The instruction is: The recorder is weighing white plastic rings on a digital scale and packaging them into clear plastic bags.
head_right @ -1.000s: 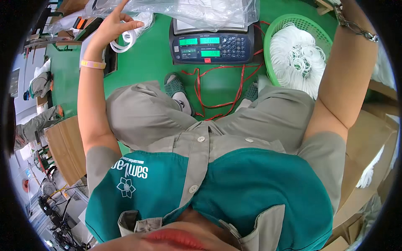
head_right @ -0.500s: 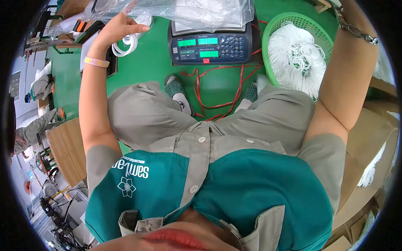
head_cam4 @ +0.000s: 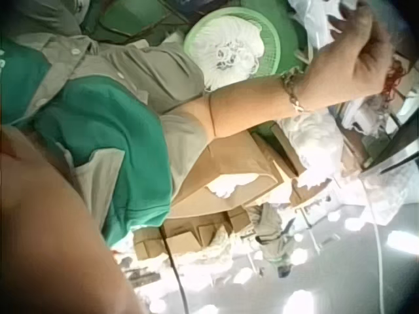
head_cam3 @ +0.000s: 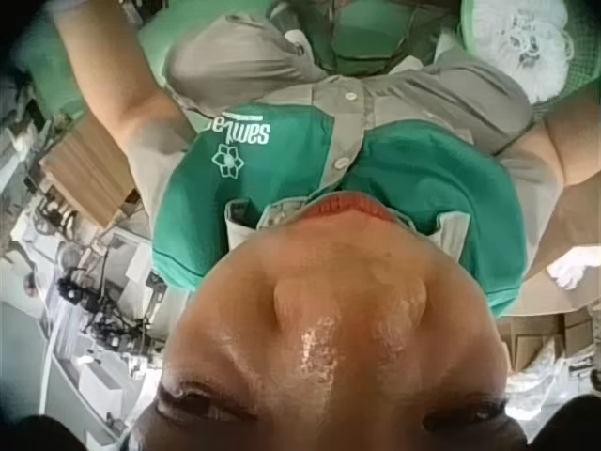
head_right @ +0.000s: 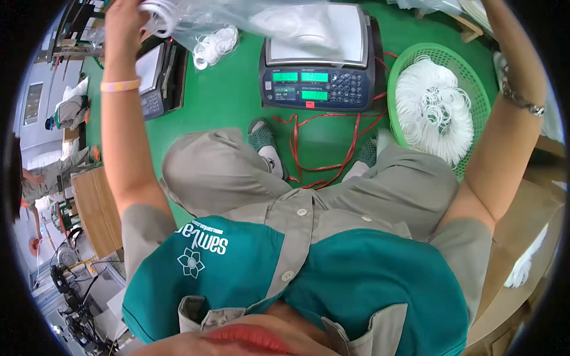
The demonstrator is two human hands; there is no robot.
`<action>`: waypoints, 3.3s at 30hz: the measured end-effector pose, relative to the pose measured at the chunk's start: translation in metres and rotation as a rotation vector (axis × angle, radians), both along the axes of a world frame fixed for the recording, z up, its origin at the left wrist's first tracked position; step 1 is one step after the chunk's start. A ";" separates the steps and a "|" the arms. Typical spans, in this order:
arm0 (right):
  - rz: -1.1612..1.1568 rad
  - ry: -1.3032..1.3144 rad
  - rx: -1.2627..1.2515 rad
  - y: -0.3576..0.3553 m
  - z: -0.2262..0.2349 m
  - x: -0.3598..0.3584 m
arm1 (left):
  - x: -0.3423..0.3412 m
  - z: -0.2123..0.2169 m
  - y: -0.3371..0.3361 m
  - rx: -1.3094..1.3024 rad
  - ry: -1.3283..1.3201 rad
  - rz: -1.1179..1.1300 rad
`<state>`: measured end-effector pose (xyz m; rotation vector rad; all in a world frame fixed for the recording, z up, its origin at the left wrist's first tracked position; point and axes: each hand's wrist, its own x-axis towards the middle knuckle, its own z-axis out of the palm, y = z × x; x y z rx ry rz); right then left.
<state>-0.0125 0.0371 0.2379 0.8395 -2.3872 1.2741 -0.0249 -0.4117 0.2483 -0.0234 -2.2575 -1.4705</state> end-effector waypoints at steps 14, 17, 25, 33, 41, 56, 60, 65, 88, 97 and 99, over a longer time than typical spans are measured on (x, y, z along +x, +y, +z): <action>-0.699 -1.000 -0.195 0.088 -0.298 0.283 | -0.172 -0.076 -0.181 0.032 -0.196 0.137; -1.051 -1.277 0.498 0.049 -0.268 0.332 | -0.173 -0.077 -0.176 -0.012 -0.231 0.039; -1.086 -1.450 0.565 0.050 -0.387 0.399 | -0.140 -0.135 -0.181 -0.047 -0.317 -0.135; -1.241 -1.411 0.462 0.071 -0.471 0.395 | -0.083 -0.144 -0.103 0.269 -0.380 -0.344; -1.359 -0.640 0.324 0.057 -0.366 0.411 | -0.022 -0.103 0.005 0.325 -0.574 -0.537; -0.411 -0.296 -1.028 0.053 -0.008 0.202 | 0.050 -0.046 0.110 -0.117 -0.167 -1.107; -0.122 -0.458 -0.969 0.026 0.003 0.149 | 0.092 -0.017 0.140 0.046 -0.250 -1.120; 0.166 -0.533 -1.007 -0.033 0.003 0.106 | 0.115 -0.011 0.157 0.016 -0.023 -0.923; 0.321 -0.854 -0.391 -0.136 -0.069 0.116 | 0.127 -0.021 0.135 -0.607 -0.022 -0.842; 0.308 -0.551 -0.341 -0.070 -0.048 0.090 | 0.111 -0.031 0.139 -0.208 -0.264 -0.670; 0.258 -0.497 -0.327 -0.045 -0.051 0.078 | 0.104 -0.033 0.140 -0.205 -0.228 -0.625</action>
